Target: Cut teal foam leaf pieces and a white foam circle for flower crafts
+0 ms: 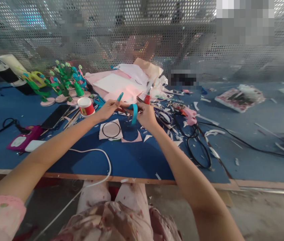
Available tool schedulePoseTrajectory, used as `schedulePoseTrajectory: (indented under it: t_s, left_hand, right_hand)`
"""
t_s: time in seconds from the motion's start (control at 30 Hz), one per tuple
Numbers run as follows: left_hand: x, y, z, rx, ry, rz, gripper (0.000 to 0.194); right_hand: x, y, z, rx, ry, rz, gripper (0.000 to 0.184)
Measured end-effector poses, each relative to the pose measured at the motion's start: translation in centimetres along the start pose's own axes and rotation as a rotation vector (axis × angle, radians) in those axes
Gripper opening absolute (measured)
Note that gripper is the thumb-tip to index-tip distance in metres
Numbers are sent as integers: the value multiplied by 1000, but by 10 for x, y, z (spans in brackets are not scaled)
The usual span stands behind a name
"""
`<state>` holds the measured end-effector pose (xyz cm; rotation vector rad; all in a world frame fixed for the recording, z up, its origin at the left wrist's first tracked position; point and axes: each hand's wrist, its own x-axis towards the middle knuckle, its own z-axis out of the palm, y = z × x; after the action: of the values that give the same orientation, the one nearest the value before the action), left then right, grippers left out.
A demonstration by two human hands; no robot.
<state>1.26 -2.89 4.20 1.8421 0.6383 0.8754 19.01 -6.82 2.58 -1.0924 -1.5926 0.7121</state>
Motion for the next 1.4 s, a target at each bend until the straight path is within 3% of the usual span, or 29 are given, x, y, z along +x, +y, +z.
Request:
schedulePoseTrajectory:
  t_s: [0.13, 0.3, 0.53, 0.7, 1.1, 1.2, 1.33, 1.4]
  left_hand:
    - [-2, 0, 2, -39, -32, 71, 63]
    - [-6, -12, 13, -36, 119, 86, 61]
    - [-13, -22, 29, 293, 232, 51, 47]
    - [-12, -22, 30, 331, 263, 65, 47]
    - [-12, -24, 27, 321, 252, 82, 53]
    - [-13, -23, 27, 337, 276, 77, 47]
    - [-15, -24, 28, 455, 395, 152, 30]
    - [-15, -25, 29, 543, 372, 214, 25]
  right_hand:
    - [1, -1, 6, 132, 18, 17, 28]
    - [-2, -6, 17, 255, 57, 188, 43]
    - [-11, -12, 33, 417, 33, 359, 49]
    - [-10, -8, 37, 455, 43, 436, 47]
    - [-8, -1, 31, 446, -3, 413, 45]
    - [-9, -7, 31, 473, -16, 422, 47]
    - [-10, -12, 32, 496, -8, 395, 46]
    - [-11, -13, 33, 490, 11, 367, 45]
